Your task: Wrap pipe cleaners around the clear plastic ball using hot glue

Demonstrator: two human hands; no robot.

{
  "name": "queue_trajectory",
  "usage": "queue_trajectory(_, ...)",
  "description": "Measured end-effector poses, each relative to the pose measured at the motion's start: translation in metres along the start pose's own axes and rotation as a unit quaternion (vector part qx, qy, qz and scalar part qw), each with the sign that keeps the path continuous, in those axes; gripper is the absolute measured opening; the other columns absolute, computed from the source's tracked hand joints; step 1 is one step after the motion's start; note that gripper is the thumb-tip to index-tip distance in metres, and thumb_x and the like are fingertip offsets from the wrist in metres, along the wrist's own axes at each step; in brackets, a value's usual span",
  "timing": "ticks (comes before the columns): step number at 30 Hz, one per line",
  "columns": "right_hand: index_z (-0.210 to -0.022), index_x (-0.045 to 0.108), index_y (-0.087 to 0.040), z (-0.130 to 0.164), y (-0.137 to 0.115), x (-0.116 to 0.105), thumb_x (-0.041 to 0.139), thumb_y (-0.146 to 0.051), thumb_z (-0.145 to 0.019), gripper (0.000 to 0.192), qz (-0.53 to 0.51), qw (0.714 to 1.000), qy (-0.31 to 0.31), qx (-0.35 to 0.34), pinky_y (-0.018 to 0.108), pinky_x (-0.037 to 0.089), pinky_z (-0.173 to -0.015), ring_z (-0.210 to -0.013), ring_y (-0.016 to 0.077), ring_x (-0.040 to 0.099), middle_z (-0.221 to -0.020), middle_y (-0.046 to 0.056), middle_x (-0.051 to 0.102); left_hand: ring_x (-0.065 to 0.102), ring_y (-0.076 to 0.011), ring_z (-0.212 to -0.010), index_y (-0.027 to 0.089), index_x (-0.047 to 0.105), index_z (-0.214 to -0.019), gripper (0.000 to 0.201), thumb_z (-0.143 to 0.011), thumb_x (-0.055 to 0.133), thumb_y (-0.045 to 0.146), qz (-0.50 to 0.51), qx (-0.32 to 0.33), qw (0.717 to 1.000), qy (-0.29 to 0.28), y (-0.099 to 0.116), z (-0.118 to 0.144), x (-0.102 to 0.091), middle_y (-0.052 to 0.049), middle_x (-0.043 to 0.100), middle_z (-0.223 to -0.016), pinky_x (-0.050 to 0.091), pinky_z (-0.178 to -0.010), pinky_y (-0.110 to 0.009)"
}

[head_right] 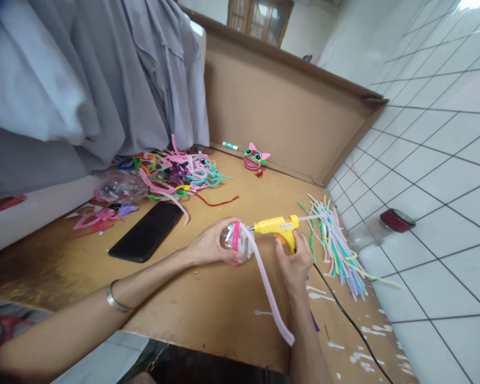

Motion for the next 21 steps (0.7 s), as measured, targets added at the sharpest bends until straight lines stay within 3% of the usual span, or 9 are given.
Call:
queue_trajectory(4,-0.085,0.068,-0.014,0.000,0.018,0.004,0.063,-0.056,-0.077,0.043,-0.044,0.986,-0.052,0.154,0.028,0.040,-0.055,-0.059,0.0149,0.049,-0.070,0.003,0.063,0.063,-0.0289,-0.113,0.022,0.053,-0.132,0.085,-0.055,0.085,0.040,0.000,-0.009,1.000,-0.001,0.002,0.001,-0.002,-0.008,0.064,-0.127,0.048,-0.103,-0.041)
queue_trajectory(9,-0.081,0.064,-0.015,0.005,0.056,0.009,0.059,-0.056,-0.074,0.042,-0.002,0.967,-0.055,0.248,0.028,0.039,-0.058,-0.060,0.0161,0.050,-0.067,0.001,0.059,0.066,-0.0262,-0.102,0.022,0.054,-0.129,0.081,-0.055,0.084,0.038,0.000,-0.017,1.000,-0.007,0.003,0.003,-0.002,-0.006,0.067,-0.120,0.052,-0.096,-0.040)
queue_trajectory(14,-0.085,0.058,-0.017,0.016,0.079,0.011,0.063,-0.055,-0.067,0.042,0.107,0.952,-0.033,0.285,0.033,0.040,-0.062,-0.068,0.0221,0.054,-0.073,0.005,0.060,0.066,-0.0249,-0.100,0.020,0.054,-0.128,0.079,-0.057,0.082,0.037,0.008,-0.018,1.000,-0.015,0.003,0.003,-0.003,-0.005,0.068,-0.115,0.053,-0.093,-0.039)
queue_trajectory(21,-0.087,0.057,-0.016,0.021,0.075,0.012,0.059,-0.049,-0.075,0.035,0.164,0.949,-0.075,0.257,0.039,0.043,-0.075,-0.090,0.0300,0.058,-0.087,0.014,0.062,0.066,-0.0260,-0.103,0.019,0.054,-0.128,0.080,-0.056,0.083,0.037,0.001,-0.022,1.000,-0.009,0.006,0.003,-0.002,-0.008,0.067,-0.119,0.052,-0.095,-0.040)
Point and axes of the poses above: each hand's wrist, its own z-axis away from the middle knuckle, its own x-axis out of the palm, y = z × x, the point moved 1 cm from there along -z, towards the middle knuckle
